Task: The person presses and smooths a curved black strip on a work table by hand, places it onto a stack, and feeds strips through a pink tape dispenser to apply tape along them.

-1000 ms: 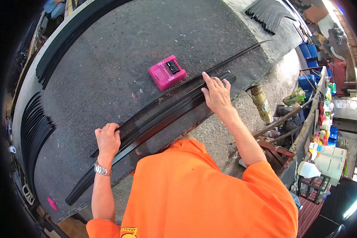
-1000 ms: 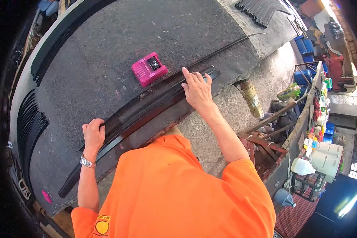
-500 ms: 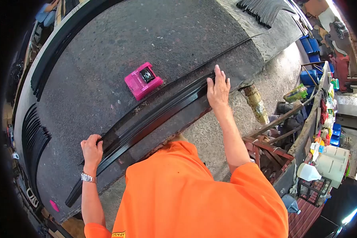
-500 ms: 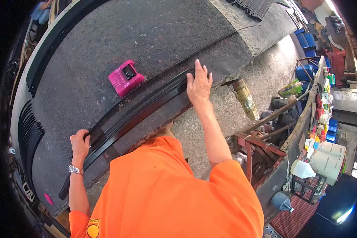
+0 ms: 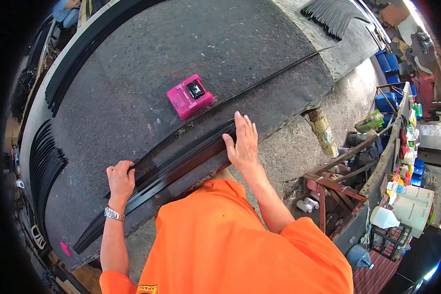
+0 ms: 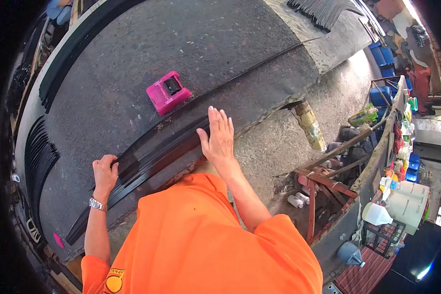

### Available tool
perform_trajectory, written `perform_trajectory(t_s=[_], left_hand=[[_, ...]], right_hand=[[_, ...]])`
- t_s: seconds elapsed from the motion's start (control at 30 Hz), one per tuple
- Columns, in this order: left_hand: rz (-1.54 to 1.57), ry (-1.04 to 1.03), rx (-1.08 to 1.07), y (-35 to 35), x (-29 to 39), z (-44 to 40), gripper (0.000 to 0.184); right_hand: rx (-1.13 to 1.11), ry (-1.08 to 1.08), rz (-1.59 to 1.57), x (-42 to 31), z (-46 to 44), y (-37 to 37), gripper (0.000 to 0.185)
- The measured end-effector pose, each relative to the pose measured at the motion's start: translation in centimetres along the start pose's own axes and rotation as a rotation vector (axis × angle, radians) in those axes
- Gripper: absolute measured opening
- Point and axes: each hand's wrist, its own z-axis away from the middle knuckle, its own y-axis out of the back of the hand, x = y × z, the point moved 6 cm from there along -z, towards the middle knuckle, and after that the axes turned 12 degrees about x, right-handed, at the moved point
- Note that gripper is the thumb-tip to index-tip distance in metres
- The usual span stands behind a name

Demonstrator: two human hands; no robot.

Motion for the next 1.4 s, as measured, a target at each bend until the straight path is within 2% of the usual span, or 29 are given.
perform_trajectory(t_s=[0.13,0.3,0.53,0.7,1.0,1.4], left_hand=[[-0.007,-0.046,0.040,0.3,0.8,0.3,0.013],[-0.005,-0.040,0.053,0.3,1.1,1.2,0.012],[-0.008,-0.027,0.043,0.5,1.7,1.7,0.014],[-0.003,-0.006,0.064,0.4,1.8,1.8,0.015],[0.030,0.006,0.060,0.5,1.7,1.6,0.012],[0.058,0.027,0.068,0.4,1.3,1.9,0.013]], right_hand=[[-0.062,-0.091,0.044,-1.1,-0.3,1.0,0.075],[-0.041,-0.071,0.044,0.7,-3.2,1.1,0.084],[-0.068,-0.033,0.063,0.9,-5.3,-1.2,0.085],[-0.152,0.115,0.130,-1.4,-2.7,-0.2,0.076],[-0.289,0.324,0.106,-7.2,0.6,-1.5,0.075],[-0.308,0.349,0.119,-8.7,1.5,-3.1,0.076]])
